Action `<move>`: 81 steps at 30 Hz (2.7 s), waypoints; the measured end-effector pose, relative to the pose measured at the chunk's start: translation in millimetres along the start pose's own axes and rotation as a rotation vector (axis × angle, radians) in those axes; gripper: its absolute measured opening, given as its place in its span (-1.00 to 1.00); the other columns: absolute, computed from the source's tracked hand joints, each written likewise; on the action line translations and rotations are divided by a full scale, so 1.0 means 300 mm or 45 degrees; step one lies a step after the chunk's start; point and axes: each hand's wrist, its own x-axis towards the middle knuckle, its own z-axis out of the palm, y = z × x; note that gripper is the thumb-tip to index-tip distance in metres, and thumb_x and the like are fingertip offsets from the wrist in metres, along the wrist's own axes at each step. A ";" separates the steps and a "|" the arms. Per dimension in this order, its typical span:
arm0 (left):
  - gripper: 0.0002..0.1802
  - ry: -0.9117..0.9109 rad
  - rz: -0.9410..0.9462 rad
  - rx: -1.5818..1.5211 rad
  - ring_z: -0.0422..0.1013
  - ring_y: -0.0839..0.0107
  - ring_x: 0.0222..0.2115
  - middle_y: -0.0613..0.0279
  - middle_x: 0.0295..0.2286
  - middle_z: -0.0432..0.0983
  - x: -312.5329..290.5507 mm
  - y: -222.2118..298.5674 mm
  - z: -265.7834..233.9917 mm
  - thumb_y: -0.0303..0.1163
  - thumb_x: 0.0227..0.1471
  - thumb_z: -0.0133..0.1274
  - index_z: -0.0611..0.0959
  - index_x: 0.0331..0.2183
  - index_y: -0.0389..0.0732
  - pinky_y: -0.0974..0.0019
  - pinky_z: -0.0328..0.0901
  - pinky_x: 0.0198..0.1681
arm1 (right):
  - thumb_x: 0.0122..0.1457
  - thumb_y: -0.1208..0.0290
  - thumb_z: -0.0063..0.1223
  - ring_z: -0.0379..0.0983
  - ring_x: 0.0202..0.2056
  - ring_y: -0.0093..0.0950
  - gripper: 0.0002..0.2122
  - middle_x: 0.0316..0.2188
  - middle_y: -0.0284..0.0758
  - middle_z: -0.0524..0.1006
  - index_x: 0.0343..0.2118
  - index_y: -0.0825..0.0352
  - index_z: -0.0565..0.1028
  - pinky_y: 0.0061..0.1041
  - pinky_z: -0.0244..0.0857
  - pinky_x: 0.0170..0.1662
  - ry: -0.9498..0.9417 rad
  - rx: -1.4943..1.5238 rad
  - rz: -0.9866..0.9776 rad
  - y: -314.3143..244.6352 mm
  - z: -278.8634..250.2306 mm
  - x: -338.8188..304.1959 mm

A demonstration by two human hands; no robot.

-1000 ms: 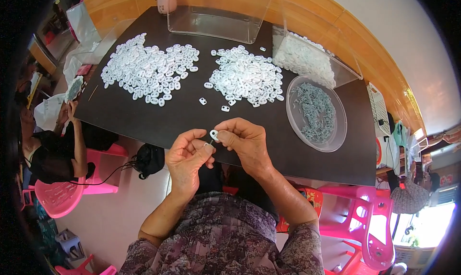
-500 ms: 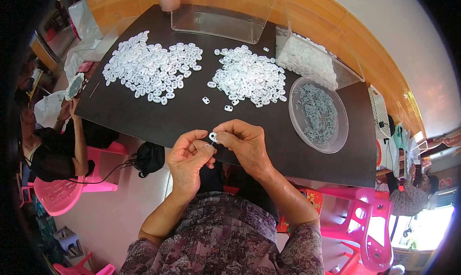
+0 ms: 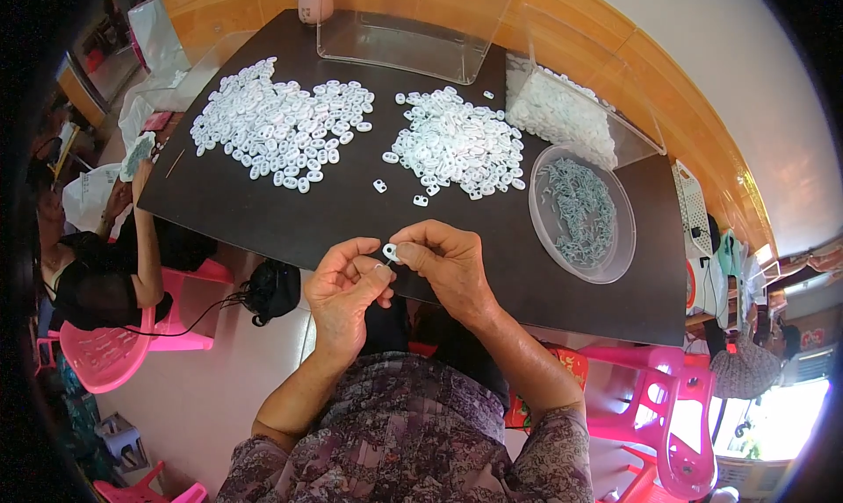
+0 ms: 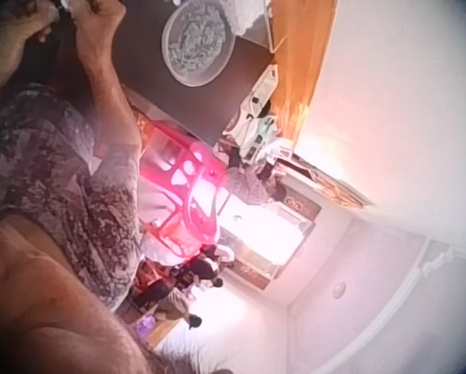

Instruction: Assembling small grey circular rings into white plastic housing components.

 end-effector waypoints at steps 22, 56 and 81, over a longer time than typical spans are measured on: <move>-0.71 0.012 0.006 -0.009 0.34 0.63 -0.59 0.28 -0.54 0.44 0.007 -0.019 -0.002 -0.65 -0.03 0.02 0.44 -0.18 -0.39 0.58 0.25 -0.57 | 0.06 0.57 0.08 0.28 -0.51 -0.77 -0.91 -0.52 -0.47 0.50 -0.36 0.40 0.54 -0.77 0.15 -0.47 -0.018 -0.038 -0.074 -0.002 0.016 -0.008; -0.69 -0.116 0.046 -0.098 0.43 0.47 -0.50 0.09 -0.41 0.51 -0.005 -0.032 -0.002 -0.58 0.03 0.00 0.43 -0.13 -0.42 0.46 0.37 -0.45 | -0.03 0.66 0.10 0.34 -0.47 -0.66 -0.74 -0.37 -0.35 0.37 -0.21 0.37 0.48 -0.68 0.25 -0.44 -0.014 -0.285 -0.394 0.022 0.020 -0.072; -0.68 -0.090 0.141 -0.083 0.39 0.50 -0.44 0.17 -0.38 0.48 -0.024 -0.037 -0.003 -0.61 0.05 -0.02 0.47 -0.10 -0.42 0.47 0.36 -0.32 | 0.02 0.74 -0.01 0.37 -0.46 -0.61 -0.71 -0.29 -0.29 0.36 -0.14 0.46 0.44 -0.65 0.31 -0.41 0.060 -0.231 -0.415 0.027 0.060 -0.095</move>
